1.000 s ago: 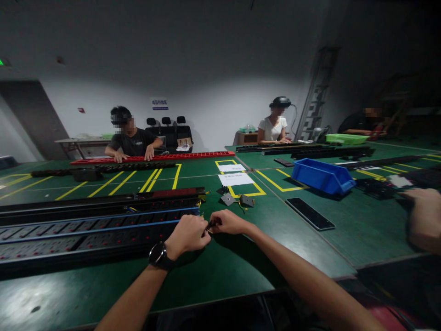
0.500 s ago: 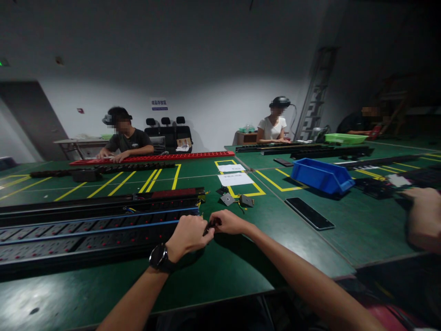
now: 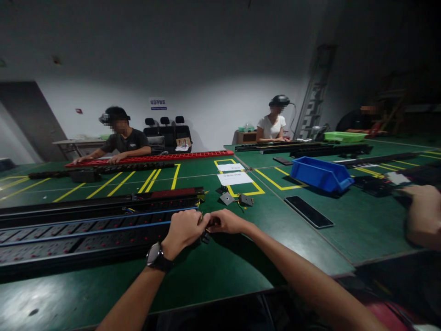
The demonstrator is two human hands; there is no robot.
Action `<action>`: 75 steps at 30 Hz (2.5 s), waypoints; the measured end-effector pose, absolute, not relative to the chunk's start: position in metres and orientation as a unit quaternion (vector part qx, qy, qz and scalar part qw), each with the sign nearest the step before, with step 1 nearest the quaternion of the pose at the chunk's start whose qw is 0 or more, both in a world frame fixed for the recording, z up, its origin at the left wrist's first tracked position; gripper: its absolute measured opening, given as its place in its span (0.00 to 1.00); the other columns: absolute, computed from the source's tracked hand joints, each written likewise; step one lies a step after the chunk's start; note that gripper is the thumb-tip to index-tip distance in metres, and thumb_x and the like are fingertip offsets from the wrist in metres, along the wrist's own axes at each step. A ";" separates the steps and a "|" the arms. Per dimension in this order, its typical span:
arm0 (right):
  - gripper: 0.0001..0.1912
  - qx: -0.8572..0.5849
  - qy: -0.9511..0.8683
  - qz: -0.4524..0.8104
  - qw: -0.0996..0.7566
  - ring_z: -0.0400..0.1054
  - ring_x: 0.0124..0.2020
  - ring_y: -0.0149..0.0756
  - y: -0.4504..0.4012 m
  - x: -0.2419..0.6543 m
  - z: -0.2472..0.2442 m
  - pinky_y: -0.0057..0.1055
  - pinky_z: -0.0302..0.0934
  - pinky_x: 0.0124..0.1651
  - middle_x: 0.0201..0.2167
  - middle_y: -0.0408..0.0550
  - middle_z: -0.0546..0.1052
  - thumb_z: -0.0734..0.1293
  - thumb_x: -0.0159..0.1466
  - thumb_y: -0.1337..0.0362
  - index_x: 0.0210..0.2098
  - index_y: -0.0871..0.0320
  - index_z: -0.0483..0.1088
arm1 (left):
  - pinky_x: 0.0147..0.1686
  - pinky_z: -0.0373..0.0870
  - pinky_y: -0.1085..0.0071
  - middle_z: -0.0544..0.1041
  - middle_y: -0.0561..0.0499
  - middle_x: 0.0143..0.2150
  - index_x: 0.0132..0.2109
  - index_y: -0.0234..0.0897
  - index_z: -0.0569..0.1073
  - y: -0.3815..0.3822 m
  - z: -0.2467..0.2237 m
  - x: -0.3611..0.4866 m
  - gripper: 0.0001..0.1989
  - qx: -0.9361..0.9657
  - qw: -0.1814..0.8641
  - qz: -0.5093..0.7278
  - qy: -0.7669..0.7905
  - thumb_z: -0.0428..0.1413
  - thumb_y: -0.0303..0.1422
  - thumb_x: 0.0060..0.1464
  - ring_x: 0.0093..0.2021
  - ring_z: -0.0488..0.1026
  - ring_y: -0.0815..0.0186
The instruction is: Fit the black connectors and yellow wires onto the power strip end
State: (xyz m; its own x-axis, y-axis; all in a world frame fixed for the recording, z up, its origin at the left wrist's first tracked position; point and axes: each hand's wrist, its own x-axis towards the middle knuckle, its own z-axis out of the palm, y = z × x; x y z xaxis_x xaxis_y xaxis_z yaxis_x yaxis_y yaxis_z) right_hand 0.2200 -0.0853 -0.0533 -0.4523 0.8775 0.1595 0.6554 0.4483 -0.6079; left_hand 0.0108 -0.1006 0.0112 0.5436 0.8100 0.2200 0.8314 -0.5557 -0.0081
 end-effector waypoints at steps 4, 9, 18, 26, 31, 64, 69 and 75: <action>0.14 -0.457 -0.821 0.247 0.238 0.65 0.27 0.29 -0.084 0.221 -0.055 0.24 0.50 0.29 0.28 0.40 0.75 0.75 0.60 0.56 0.38 0.59 0.75 | 0.35 0.64 0.68 0.81 0.43 0.38 0.34 0.38 0.78 -0.096 0.012 0.011 0.32 -0.856 0.059 -0.124 -0.499 0.36 0.49 0.69 0.38 0.78 0.58; 0.15 -0.452 -0.827 0.238 0.234 0.66 0.28 0.30 -0.086 0.222 -0.052 0.24 0.52 0.30 0.29 0.43 0.77 0.74 0.60 0.54 0.39 0.59 0.75 | 0.36 0.64 0.69 0.82 0.44 0.38 0.35 0.38 0.78 -0.092 0.007 0.013 0.31 -0.848 0.050 -0.121 -0.514 0.37 0.49 0.69 0.39 0.79 0.58; 0.08 -0.485 -0.803 0.197 0.286 0.65 0.26 0.29 -0.081 0.236 -0.043 0.25 0.53 0.29 0.27 0.43 0.76 0.70 0.64 0.61 0.35 0.60 0.77 | 0.37 0.65 0.69 0.81 0.44 0.37 0.34 0.38 0.78 -0.092 0.005 0.013 0.31 -0.855 0.041 -0.119 -0.503 0.37 0.48 0.69 0.39 0.79 0.58; 0.11 -0.734 -0.636 -0.011 0.238 0.73 0.39 0.40 -0.078 0.278 -0.024 0.29 0.56 0.35 0.40 0.53 0.80 0.64 0.69 0.60 0.44 0.57 0.76 | 0.34 0.64 0.69 0.81 0.45 0.36 0.32 0.36 0.77 -0.092 0.005 0.013 0.31 -0.856 0.036 -0.119 -0.502 0.37 0.48 0.69 0.37 0.78 0.59; 0.13 -0.775 -0.618 0.000 0.134 0.74 0.45 0.47 -0.079 0.288 -0.027 0.33 0.61 0.40 0.45 0.60 0.79 0.63 0.67 0.63 0.45 0.60 0.76 | 0.36 0.65 0.69 0.81 0.45 0.36 0.32 0.37 0.77 -0.090 0.003 0.012 0.31 -0.857 0.042 -0.113 -0.501 0.37 0.48 0.69 0.37 0.78 0.60; 0.11 -0.713 -0.684 -0.048 0.144 0.70 0.46 0.48 -0.076 0.278 -0.033 0.35 0.57 0.44 0.39 0.57 0.80 0.63 0.68 0.67 0.41 0.58 0.78 | 0.36 0.66 0.68 0.80 0.45 0.35 0.32 0.36 0.76 -0.092 0.002 0.012 0.31 -0.861 0.037 -0.120 -0.493 0.36 0.48 0.69 0.37 0.77 0.61; 0.10 -0.679 -0.690 -0.002 0.250 0.71 0.43 0.42 -0.074 0.270 -0.031 0.32 0.56 0.42 0.40 0.49 0.81 0.64 0.69 0.65 0.44 0.54 0.78 | 0.37 0.66 0.68 0.80 0.45 0.35 0.32 0.37 0.76 -0.092 0.001 0.012 0.31 -0.862 0.035 -0.123 -0.491 0.37 0.48 0.69 0.36 0.77 0.60; 0.08 -0.590 -0.737 0.030 0.327 0.69 0.43 0.40 -0.084 0.244 -0.027 0.34 0.55 0.47 0.39 0.45 0.82 0.66 0.68 0.65 0.41 0.51 0.79 | 0.34 0.64 0.71 0.78 0.48 0.40 0.40 0.40 0.74 -0.093 0.003 0.011 0.18 -0.851 0.046 -0.173 -0.493 0.42 0.39 0.69 0.38 0.76 0.63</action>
State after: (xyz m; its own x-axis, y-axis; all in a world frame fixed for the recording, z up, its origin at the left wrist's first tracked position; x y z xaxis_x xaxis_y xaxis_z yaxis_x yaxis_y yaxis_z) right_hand 0.2444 -0.0836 -0.0266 -0.0886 0.8902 0.4469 0.8507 0.3010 -0.4310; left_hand 0.0109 -0.0928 0.0026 0.4541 0.8234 0.3402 0.8551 -0.5100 0.0931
